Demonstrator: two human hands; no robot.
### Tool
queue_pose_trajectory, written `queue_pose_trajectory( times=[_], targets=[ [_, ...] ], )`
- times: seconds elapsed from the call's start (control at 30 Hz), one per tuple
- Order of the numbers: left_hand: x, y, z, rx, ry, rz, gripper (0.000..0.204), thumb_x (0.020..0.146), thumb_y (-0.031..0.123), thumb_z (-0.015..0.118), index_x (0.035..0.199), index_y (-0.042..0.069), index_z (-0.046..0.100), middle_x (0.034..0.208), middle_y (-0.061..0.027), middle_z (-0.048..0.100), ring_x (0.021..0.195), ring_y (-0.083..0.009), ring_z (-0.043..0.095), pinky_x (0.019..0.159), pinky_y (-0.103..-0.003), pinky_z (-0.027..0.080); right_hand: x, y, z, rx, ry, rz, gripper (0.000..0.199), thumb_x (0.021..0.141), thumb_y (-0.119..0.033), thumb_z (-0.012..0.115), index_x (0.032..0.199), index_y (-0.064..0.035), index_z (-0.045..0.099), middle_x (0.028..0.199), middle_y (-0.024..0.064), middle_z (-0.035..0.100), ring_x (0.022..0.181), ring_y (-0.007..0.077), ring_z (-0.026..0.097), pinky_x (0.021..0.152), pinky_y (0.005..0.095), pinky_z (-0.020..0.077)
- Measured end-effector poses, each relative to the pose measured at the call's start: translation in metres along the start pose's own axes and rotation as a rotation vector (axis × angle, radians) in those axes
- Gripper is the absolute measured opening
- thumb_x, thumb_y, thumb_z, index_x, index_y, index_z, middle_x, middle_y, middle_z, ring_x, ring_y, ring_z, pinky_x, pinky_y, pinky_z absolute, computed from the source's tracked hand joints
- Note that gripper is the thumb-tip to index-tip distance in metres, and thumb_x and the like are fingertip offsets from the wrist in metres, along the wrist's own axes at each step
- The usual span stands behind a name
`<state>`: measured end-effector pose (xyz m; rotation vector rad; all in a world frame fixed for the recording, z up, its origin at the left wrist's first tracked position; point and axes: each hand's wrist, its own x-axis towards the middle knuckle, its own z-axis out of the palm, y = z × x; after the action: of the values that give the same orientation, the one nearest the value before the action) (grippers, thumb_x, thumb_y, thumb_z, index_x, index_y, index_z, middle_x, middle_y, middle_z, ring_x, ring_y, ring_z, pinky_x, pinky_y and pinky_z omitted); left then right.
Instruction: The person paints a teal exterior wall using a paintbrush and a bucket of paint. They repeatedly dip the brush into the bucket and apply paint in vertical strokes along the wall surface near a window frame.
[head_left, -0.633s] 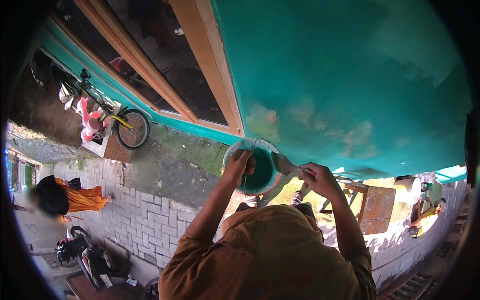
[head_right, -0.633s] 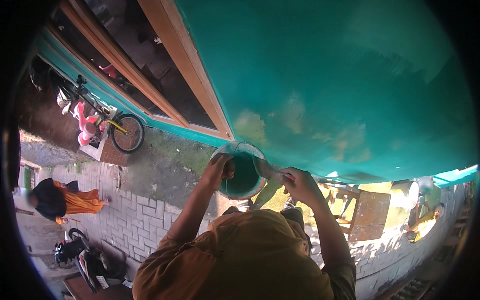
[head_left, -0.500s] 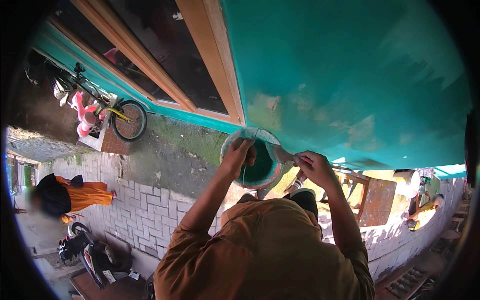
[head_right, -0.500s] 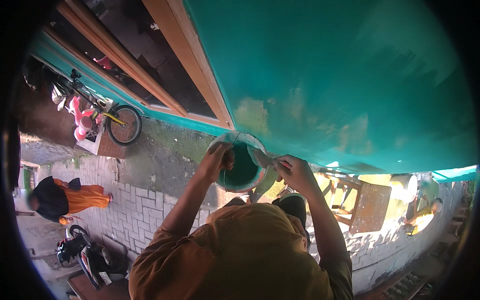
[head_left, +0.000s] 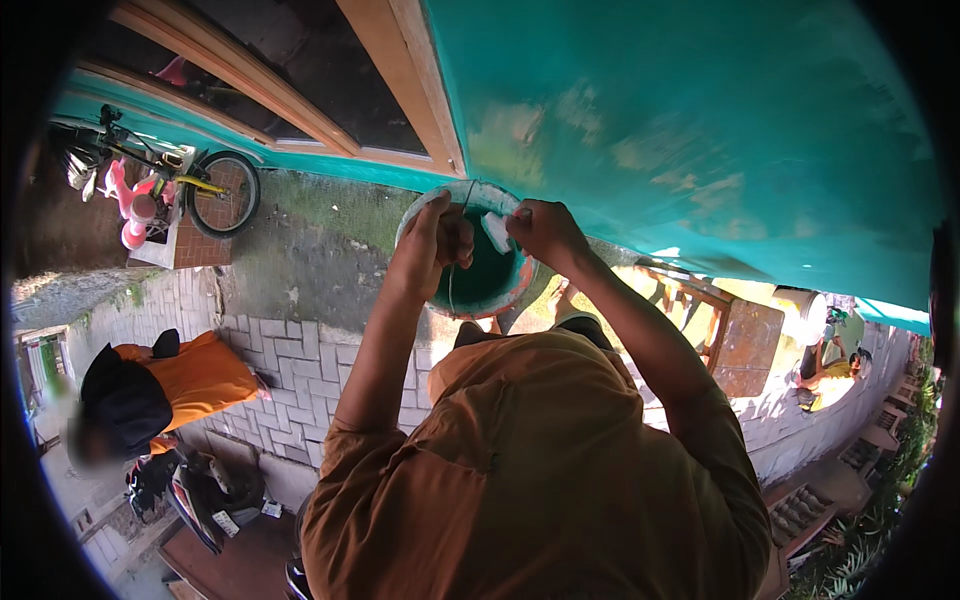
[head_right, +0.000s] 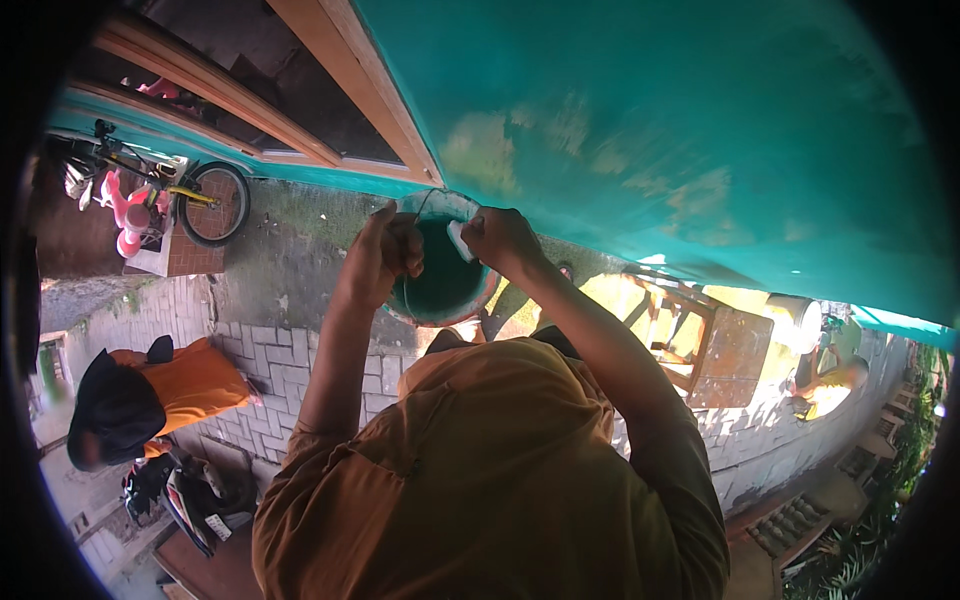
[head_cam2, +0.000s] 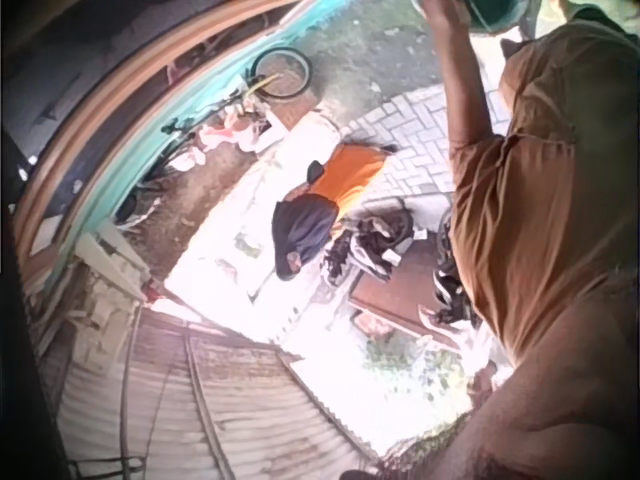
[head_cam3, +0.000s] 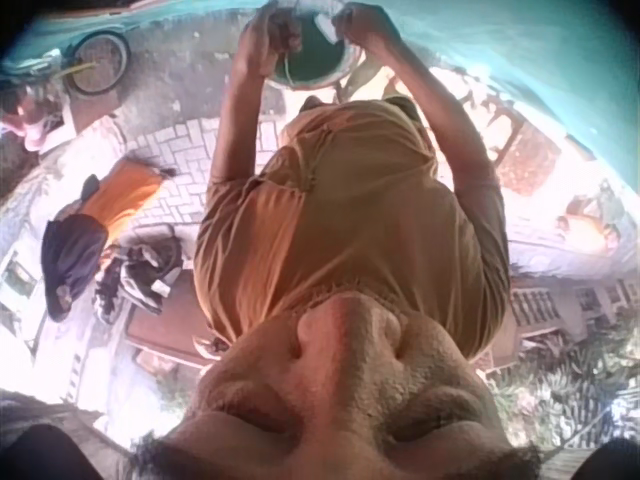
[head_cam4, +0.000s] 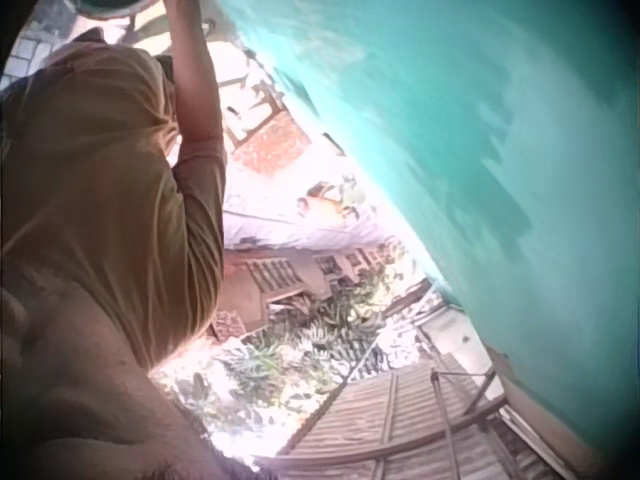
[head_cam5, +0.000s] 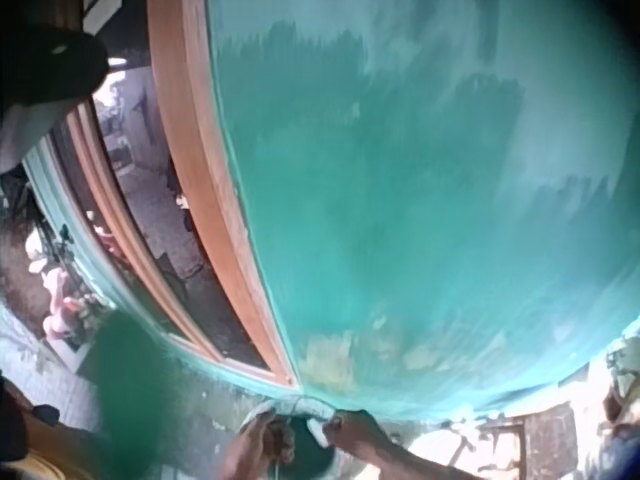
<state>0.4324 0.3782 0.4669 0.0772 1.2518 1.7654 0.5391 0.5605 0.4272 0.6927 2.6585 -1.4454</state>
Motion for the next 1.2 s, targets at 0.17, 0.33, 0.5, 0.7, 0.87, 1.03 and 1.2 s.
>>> queue_pose_trajectory(
  times=[0.17,0.33,0.5,0.7,0.87,1.03,1.2],
  targets=[
    [-0.001,0.005,0.004,-0.049,0.025,-0.012,0.044,0.1,0.04,0.047,0.108,-0.003,0.05,0.074,-0.0096,0.055,0.061,-0.02,0.052,0.058,-0.036,0.043,0.026,0.014,0.038,-0.093,0.01,-0.097,0.029,0.08,-0.028,0.064,0.069,-0.0006,0.063,0.069,0.0193,0.065,0.069,0.0389,0.064,0.067,0.0463,0.0517],
    [-0.002,0.01,0.007,-0.055,-0.002,0.015,0.045,0.1,0.041,0.047,0.11,-0.003,0.049,0.076,-0.01,0.055,0.062,-0.0201,0.052,0.058,-0.036,0.044,0.043,0.025,0.05,-0.198,0.138,-0.291,0.029,0.08,-0.022,0.062,0.063,0.0011,0.06,0.06,0.0212,0.06,0.059,0.0382,0.062,0.061,0.0456,0.0513],
    [-0.003,0.016,0.013,-0.063,0.008,0.032,0.045,0.1,0.041,0.047,0.11,-0.003,0.049,0.076,-0.0102,0.055,0.063,-0.0204,0.054,0.059,-0.037,0.047,0.049,0.021,0.048,-0.219,0.106,-0.254,0.027,0.078,-0.022,0.063,0.064,0.0012,0.062,0.063,0.0233,0.06,0.062,0.0419,0.062,0.062,0.048,0.0511],
    [-0.003,0.024,0.015,-0.057,-0.04,0.059,0.045,0.1,0.04,0.046,0.11,-0.003,0.048,0.076,-0.0108,0.055,0.062,-0.0208,0.053,0.06,-0.038,0.047,0.05,0.013,0.04,-0.156,0.075,-0.213,0.028,0.078,-0.023,0.064,0.064,0.0013,0.062,0.063,0.0233,0.06,0.063,0.0416,0.062,0.062,0.0472,0.051],
    [-0.002,0.031,0.017,-0.028,-0.032,0.057,0.046,0.1,0.041,0.045,0.111,-0.003,0.048,0.076,-0.0111,0.054,0.063,-0.0212,0.052,0.059,-0.039,0.046,0.046,0.001,0.029,-0.07,0.112,-0.23,0.03,0.079,-0.023,0.064,0.062,0.0015,0.059,0.06,0.0218,0.059,0.06,0.0368,0.064,0.06,0.0446,0.052],
    [-0.009,0.04,0.012,-0.07,0.0,0.07,0.046,0.1,0.041,0.045,0.109,-0.004,0.05,0.076,-0.0106,0.054,0.063,-0.0208,0.052,0.06,-0.039,0.046,0.027,-0.025,-0.006,0.234,-0.078,0.097,0.03,0.088,-0.024,0.063,0.073,0.002,0.06,0.063,0.0129,0.064,0.05,0.0204,0.065,0.05,0.0332,0.0515],
    [-0.001,0.034,0.004,-0.083,0.03,0.069,0.047,0.099,0.043,0.046,0.109,-0.003,0.051,0.075,-0.0091,0.053,0.063,-0.0207,0.051,0.059,-0.039,0.045,0.014,0.003,-0.019,0.597,-0.046,0.258,0.029,0.094,-0.028,0.06,0.084,-0.0005,0.062,0.069,0.0084,0.066,0.051,0.0156,0.063,0.046,0.0275,0.0493]
  ],
)
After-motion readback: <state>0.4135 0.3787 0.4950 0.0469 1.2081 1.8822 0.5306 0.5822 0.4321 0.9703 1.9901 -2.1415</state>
